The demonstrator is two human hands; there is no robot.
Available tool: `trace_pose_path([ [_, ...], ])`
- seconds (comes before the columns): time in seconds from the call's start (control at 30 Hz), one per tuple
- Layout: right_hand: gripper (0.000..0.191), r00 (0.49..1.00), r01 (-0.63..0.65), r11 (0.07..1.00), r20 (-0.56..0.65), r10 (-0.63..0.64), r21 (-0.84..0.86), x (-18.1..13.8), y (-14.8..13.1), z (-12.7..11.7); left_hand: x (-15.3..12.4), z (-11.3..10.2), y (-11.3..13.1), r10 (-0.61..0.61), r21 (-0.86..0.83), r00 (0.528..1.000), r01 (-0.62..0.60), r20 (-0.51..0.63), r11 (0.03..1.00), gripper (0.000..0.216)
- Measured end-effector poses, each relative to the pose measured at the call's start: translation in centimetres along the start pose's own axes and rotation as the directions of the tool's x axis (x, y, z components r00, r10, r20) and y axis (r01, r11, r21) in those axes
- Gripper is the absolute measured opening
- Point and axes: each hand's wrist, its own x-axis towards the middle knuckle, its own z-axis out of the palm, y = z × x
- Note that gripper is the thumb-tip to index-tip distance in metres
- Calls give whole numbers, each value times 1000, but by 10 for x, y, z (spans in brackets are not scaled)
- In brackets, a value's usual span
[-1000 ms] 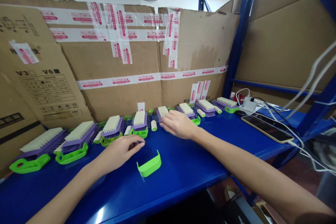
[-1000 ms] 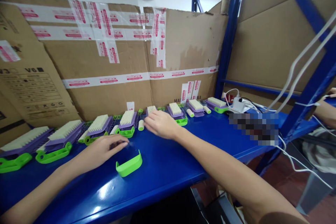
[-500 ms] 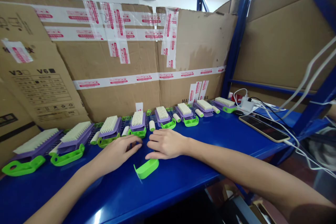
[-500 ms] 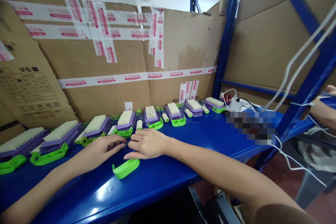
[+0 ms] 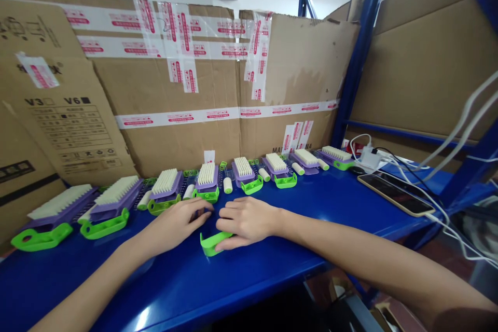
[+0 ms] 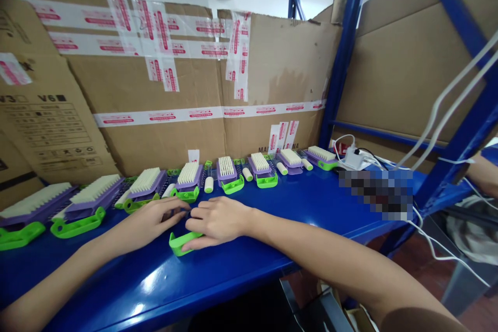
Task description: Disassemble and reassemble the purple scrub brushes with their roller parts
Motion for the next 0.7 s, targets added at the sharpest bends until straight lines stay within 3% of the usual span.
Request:
trace_pose_path([
  [0.2,55,999,-22,997,-36,19,-73,-4,6,3,0,1,0,-15,-19,1000,15,0,1000,39],
  [0.47,54,990,-141,986,-31,139,-88,-6,13,-3,-3,-5,17,-43,-196,999,42,0,980,51],
  [0.7,54,973,-232,970,-21,231,-69,-8,24,-26,-2,-5,20,-46,-257,999,37,-27,966,45],
])
